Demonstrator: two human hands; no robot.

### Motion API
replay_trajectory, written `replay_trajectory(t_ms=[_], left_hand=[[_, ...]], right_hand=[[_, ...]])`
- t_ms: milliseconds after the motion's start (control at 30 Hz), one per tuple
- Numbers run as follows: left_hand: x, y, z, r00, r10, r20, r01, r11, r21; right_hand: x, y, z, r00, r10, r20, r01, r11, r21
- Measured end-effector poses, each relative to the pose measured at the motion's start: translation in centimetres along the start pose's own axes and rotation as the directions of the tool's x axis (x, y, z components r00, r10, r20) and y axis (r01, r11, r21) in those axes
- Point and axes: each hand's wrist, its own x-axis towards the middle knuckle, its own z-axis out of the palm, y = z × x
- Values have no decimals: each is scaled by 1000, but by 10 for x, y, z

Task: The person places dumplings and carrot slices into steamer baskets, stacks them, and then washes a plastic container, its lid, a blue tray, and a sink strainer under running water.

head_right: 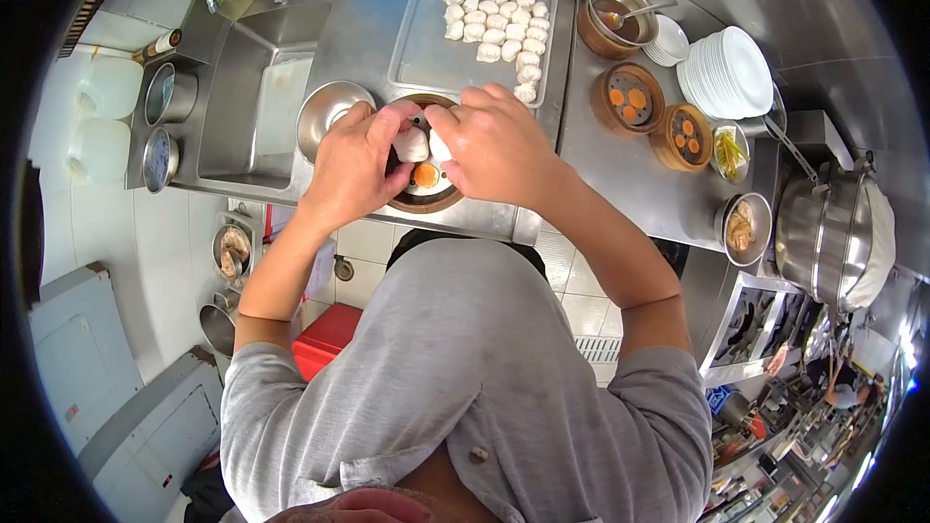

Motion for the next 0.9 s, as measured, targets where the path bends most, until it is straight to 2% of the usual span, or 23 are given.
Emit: replay_trajectory(t_ms=[67, 167, 267, 300, 367, 400, 433, 533, 633, 833, 900], left_hand=[[-1, 1, 1, 1000, -12, 10, 12, 1000, 5], [-3, 1, 1, 1000, -21, 8, 21, 1000, -4], [-5, 1, -7, 1000, -1, -23, 1, 1000, -11], [-8, 0, -13, 999, 6, -38, -7, 1000, -9], [-14, -10, -21, 996, -26, -82, 21, 998, -53], [-19, -14, -25, 994, -45, -99, 38, 997, -74], [-21, -16, -31, 988, -134, -73, 125, 986, -114], [-24, -29, -35, 967, -242, -79, 221, 953, -206], [-24, -38, -38, 963, -258, -84, 233, 946, -226], [-31, -51, -40, 957, -269, -110, 242, 947, -210], [-34, -53, -41, 953, -281, -110, 252, 942, -224]], right_hand=[[0, -2, 0, 999, 28, 31, -28, 1000, 0], [-4, -1, 8, 999, 24, -37, -23, 1000, 13], [-15, 17, -2, 956, 140, -258, -89, 976, 201], [-23, 35, -3, 896, 309, -320, -219, 932, 288], [-40, 91, 5, 765, 562, -315, -516, 827, 224], [-49, 124, 20, 760, 618, -202, -602, 786, 141], [-55, 149, 35, 733, 674, -94, -672, 738, 50], [-31, 161, 67, 622, 765, 170, -725, 644, -245], [-8, 158, 92, 581, 772, 258, -673, 634, -380], [20, 165, 111, 495, 782, 378, -679, 620, -394], [26, 167, 117, 502, 789, 354, -671, 614, -416]])
